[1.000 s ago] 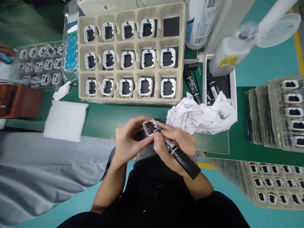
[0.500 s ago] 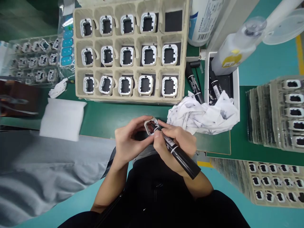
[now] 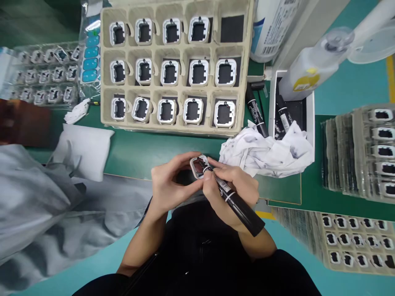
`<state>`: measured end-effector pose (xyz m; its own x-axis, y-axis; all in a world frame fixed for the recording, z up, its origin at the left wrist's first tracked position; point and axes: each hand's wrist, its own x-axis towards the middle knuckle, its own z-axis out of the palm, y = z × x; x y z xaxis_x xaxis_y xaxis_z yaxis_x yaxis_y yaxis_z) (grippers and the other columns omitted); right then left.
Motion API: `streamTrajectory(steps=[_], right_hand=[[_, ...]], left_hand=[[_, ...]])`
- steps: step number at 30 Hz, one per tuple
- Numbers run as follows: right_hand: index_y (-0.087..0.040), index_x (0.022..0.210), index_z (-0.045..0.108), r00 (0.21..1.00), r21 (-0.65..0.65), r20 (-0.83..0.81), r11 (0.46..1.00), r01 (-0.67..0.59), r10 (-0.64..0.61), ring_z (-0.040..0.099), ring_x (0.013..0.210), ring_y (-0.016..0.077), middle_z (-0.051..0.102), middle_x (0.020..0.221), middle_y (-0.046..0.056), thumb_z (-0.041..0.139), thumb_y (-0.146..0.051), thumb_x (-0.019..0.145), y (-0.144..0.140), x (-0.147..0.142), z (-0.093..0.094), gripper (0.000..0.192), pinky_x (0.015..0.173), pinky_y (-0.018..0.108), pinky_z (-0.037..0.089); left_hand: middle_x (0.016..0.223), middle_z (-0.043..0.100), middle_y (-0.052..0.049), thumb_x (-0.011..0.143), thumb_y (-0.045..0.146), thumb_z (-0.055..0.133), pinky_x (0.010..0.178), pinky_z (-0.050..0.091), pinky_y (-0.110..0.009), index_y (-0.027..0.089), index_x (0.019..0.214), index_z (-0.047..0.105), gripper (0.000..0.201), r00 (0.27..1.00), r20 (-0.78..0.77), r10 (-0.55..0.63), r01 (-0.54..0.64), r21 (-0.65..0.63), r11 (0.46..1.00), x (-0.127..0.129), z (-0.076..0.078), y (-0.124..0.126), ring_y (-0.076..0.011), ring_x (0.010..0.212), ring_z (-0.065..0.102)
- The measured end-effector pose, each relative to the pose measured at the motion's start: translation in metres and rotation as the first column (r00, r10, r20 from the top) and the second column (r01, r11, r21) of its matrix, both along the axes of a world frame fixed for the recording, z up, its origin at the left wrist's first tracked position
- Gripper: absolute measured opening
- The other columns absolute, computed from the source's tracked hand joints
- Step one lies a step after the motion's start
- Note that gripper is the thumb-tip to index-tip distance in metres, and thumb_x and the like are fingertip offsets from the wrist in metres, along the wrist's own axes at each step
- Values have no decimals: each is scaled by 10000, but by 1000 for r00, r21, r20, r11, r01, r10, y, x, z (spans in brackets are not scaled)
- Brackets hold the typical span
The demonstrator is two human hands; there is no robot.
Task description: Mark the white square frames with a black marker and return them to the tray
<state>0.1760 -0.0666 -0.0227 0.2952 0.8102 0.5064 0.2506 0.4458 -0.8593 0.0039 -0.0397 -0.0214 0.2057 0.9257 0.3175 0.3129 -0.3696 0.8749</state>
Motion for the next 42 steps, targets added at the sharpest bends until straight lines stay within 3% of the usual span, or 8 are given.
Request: streamTrajectory(steps=[9, 24, 34, 42], right_hand=[[-278, 1054, 796, 998, -2, 43, 999, 35, -35, 930, 925, 296, 878, 921, -12, 889, -170, 1045, 2, -1, 2, 143, 842, 329, 816], [-274, 1029, 793, 995, -22, 82, 998, 57, -55, 910, 801, 270, 856, 872, -17, 882, -172, 1034, 2, 0, 6, 135, 749, 305, 792], [-281, 1036, 788, 995, -12, 93, 999, 47, -45, 907, 791, 260, 858, 876, -22, 866, -159, 1047, 4, 1, 9, 145, 770, 294, 787], [-278, 1025, 768, 996, -61, 81, 998, 33, -28, 925, 901, 279, 858, 886, -15, 880, -196, 1063, 2, 1, 4, 144, 782, 299, 779]], left_hand=[[1203, 926, -15, 1001, 227, 980, 964, 742, -207, 263, 1440, 789, 480, 998, -60, -32, 34, 40, 999, -5, -2, 3, -157, 967, 919], [1217, 927, -23, 1029, 254, 959, 949, 746, -220, 265, 1436, 794, 440, 995, -98, -18, 24, 64, 998, -5, -2, 2, -161, 952, 916], [1286, 925, -39, 1049, 232, 935, 959, 741, -238, 277, 1478, 779, 459, 992, -126, -25, 39, 110, 993, -6, -4, 2, -173, 1007, 918], [1253, 925, -42, 1039, 259, 947, 968, 752, -245, 280, 1466, 805, 451, 994, -88, -58, 61, 32, 998, -9, -3, 5, -179, 984, 917]])
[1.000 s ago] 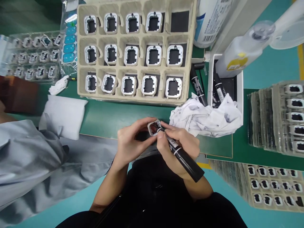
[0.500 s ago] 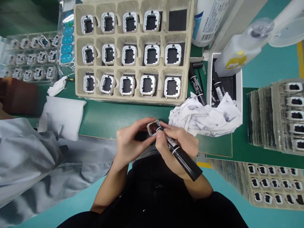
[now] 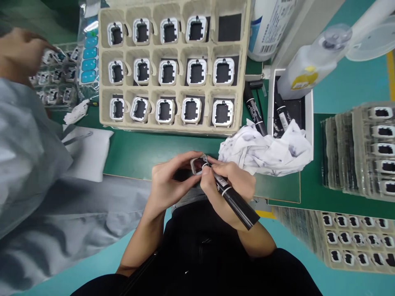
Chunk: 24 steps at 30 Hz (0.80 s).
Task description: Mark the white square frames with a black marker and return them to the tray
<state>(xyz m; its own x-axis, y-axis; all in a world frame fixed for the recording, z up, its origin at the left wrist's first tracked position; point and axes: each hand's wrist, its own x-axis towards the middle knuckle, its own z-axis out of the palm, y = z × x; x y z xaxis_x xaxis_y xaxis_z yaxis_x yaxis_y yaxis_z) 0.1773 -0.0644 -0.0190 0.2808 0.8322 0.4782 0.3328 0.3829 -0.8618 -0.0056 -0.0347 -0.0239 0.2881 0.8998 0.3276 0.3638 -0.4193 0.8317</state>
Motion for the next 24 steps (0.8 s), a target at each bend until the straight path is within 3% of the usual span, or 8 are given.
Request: streamTrajectory(steps=[5, 10, 14, 19, 24], right_hand=[[-279, 1028, 752, 997, 43, -74, 999, -9, 12, 924, 881, 288, 857, 894, -24, 897, -204, 1051, -4, -1, -7, 165, 767, 326, 793], [-287, 1081, 769, 998, 82, -47, 996, -33, 37, 929, 921, 303, 871, 942, -28, 898, -180, 1031, -5, 0, -8, 175, 721, 342, 809], [-285, 1179, 812, 997, 173, -47, 984, -54, 63, 919, 848, 283, 853, 923, -33, 879, -125, 1005, -1, 0, -6, 246, 823, 376, 838], [-280, 1191, 831, 997, 155, -19, 986, -69, 73, 929, 922, 304, 845, 896, -36, 866, -61, 974, 1, 0, -1, 311, 910, 390, 837], [-253, 1085, 787, 998, 123, 23, 991, -54, 52, 931, 969, 302, 886, 955, -5, 879, -104, 990, 2, 1, 2, 198, 810, 296, 808]], left_hand=[[1222, 924, -54, 997, 284, 992, 991, 765, -250, 240, 1418, 828, 453, 991, 128, -43, 61, -136, 989, -3, 5, 5, -199, 1035, 928], [1207, 924, -83, 977, 379, 1013, 952, 785, -280, 210, 1407, 826, 498, 984, 166, -60, 94, -202, 975, -6, 6, 10, -225, 1037, 931], [1169, 923, -85, 989, 401, 1005, 945, 778, -268, 206, 1403, 820, 493, 980, 182, -74, 117, -239, 964, -8, 7, 11, -221, 1030, 930], [1142, 931, -73, 977, 351, 1016, 925, 773, -246, 204, 1376, 824, 467, 984, 171, -55, 90, -209, 974, -5, 8, 9, -214, 1004, 935], [1131, 942, -44, 947, 276, 1030, 917, 770, -218, 206, 1365, 820, 473, 990, 143, -15, 33, -126, 991, 0, 9, 3, -193, 969, 939]])
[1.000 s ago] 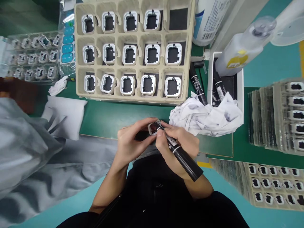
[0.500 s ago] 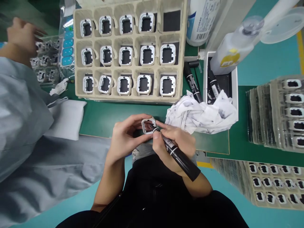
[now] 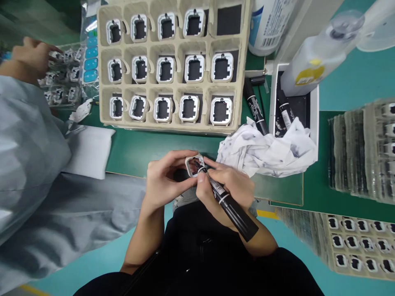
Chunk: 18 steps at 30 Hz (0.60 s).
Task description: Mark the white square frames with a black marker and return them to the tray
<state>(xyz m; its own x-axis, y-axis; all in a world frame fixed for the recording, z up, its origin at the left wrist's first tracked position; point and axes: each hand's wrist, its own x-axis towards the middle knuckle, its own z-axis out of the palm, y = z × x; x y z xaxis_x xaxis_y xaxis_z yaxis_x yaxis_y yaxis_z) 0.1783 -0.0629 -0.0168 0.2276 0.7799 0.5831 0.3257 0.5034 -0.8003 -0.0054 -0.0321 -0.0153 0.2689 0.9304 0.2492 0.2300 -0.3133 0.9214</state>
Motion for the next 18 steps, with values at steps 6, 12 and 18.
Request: streamTrajectory(steps=[6, 12, 18], right_hand=[[-308, 1085, 796, 999, -41, -20, 999, 29, -30, 929, 931, 296, 876, 934, -34, 868, -183, 1044, -1, -2, -2, 149, 801, 351, 825], [-300, 1091, 792, 999, -56, -36, 998, 25, -28, 930, 943, 308, 875, 929, -28, 884, -180, 1048, -2, -3, -6, 157, 828, 381, 828], [-291, 1071, 781, 999, -50, -25, 998, 31, -33, 930, 943, 309, 886, 939, -11, 876, -183, 1047, -2, -3, -5, 146, 793, 350, 811]], left_hand=[[1132, 939, -38, 963, 283, 1013, 903, 769, -227, 226, 1379, 821, 462, 999, -37, 17, -16, 29, 999, 1, -1, -2, -193, 960, 936], [1168, 932, -47, 991, 323, 992, 866, 755, -237, 247, 1399, 823, 448, 994, -99, 36, -30, 62, 998, -1, -5, -4, -197, 967, 928], [1170, 932, -36, 979, 266, 1001, 881, 735, -214, 256, 1402, 824, 459, 995, -94, 34, -26, 85, 996, -1, -5, -5, -182, 968, 923]])
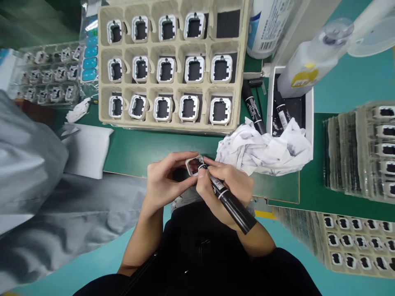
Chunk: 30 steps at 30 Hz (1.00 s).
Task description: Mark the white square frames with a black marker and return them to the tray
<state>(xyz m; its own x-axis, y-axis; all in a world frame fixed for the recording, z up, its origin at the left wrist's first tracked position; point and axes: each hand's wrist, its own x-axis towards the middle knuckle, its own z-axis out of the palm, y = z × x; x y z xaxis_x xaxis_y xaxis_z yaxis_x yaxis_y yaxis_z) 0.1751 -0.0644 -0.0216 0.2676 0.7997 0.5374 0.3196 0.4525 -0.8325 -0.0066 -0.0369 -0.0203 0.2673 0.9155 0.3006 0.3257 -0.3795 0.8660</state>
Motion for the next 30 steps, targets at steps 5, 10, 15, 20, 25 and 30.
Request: streamTrajectory(steps=[5, 10, 15, 20, 25, 30], right_hand=[[-303, 1063, 787, 1000, -14, 8, 1000, 22, -22, 928, 904, 307, 896, 963, -7, 875, -193, 1045, -1, 0, 1, 142, 759, 356, 804], [-295, 1045, 785, 1000, -19, 12, 999, 27, -27, 923, 866, 304, 885, 925, -5, 880, -226, 1055, -2, 1, -1, 118, 725, 355, 797], [-288, 1034, 784, 1000, -12, 6, 1000, 25, -25, 923, 868, 300, 875, 903, -6, 876, -228, 1058, -3, 1, -2, 112, 722, 350, 800], [-279, 1037, 781, 1000, -10, 4, 1000, 21, -21, 924, 877, 292, 892, 950, 0, 884, -209, 1042, -3, 2, -2, 125, 752, 337, 795], [-281, 1035, 776, 999, -1, 18, 999, 41, -41, 916, 821, 279, 890, 937, 0, 879, -204, 1037, -3, 2, -1, 129, 722, 322, 782], [-266, 1102, 774, 991, 93, 127, 995, 25, -37, 931, 935, 321, 902, 977, 21, 873, -111, 994, -2, 1, 3, 214, 793, 349, 813]], left_hand=[[1170, 930, -26, 974, 231, 997, 891, 727, -200, 259, 1405, 821, 466, 1000, 13, -16, 15, 5, 1000, 0, 2, 1, -175, 975, 922], [1173, 931, -47, 997, 294, 983, 871, 742, -230, 254, 1404, 826, 438, 1000, -23, -4, 4, 2, 1000, 0, -1, 0, -195, 967, 922], [1187, 929, -47, 1003, 290, 980, 891, 743, -228, 254, 1412, 822, 441, 1000, 1, -10, 10, 7, 1000, 1, -1, 0, -190, 977, 923], [1192, 928, -42, 997, 264, 984, 892, 729, -210, 258, 1419, 816, 454, 1000, 2, -22, 22, 25, 999, 1, -1, 1, -178, 973, 920], [1219, 926, -61, 1034, 294, 950, 904, 733, -233, 250, 1402, 822, 392, 999, -44, -19, 22, 59, 998, 1, -1, 2, -190, 987, 915], [1217, 923, -43, 1025, 209, 942, 896, 704, -203, 260, 1425, 806, 426, 999, -40, -26, 30, 81, 996, 1, -2, 0, -155, 965, 896]])
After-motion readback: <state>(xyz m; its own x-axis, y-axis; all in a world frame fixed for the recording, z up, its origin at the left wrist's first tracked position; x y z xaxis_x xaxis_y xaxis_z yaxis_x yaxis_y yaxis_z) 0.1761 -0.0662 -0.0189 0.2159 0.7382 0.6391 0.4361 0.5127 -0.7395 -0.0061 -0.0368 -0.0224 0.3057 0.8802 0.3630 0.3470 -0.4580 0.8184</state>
